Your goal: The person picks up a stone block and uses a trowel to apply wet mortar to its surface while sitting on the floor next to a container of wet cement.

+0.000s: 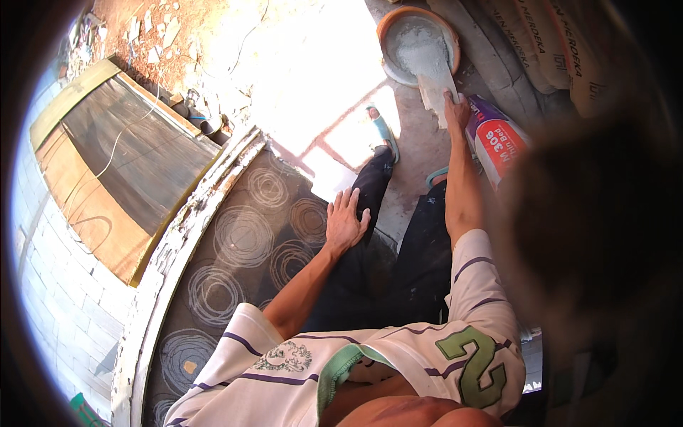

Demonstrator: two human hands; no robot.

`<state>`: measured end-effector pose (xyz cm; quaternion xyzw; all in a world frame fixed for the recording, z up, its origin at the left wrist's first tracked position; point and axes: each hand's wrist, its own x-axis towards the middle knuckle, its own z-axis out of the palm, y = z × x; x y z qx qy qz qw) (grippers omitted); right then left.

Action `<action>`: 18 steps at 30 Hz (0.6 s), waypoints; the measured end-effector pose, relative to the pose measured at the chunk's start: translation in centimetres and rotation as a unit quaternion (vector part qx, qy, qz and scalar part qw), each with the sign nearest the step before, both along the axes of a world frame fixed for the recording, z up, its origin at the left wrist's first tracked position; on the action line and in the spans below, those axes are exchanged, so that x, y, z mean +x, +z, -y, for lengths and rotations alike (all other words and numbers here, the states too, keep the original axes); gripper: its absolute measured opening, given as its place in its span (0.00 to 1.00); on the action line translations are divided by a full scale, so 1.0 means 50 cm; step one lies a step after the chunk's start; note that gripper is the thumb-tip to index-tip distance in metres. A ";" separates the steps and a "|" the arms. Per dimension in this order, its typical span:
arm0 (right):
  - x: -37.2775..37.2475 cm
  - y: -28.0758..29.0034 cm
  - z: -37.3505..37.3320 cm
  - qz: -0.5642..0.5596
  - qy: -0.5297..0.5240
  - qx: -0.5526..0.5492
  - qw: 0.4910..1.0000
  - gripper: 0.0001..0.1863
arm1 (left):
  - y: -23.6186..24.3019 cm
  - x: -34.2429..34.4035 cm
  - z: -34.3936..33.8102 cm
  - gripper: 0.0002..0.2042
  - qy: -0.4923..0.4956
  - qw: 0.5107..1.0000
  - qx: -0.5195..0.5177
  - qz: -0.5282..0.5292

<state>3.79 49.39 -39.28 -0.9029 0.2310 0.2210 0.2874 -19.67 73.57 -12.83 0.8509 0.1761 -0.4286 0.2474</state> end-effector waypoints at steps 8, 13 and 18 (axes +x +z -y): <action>0.096 0.043 -0.057 -0.087 0.008 -0.069 0.994 0.32 | -0.009 0.002 0.009 0.32 -0.017 1.000 -0.004 -0.015; 0.152 0.094 -0.098 -0.102 0.105 -0.091 0.985 0.29 | -0.010 -0.008 0.015 0.32 -0.019 0.999 0.008 -0.028; 0.175 0.150 -0.076 -0.092 0.078 -0.110 0.987 0.25 | -0.011 0.007 0.042 0.32 -0.029 0.999 0.013 -0.027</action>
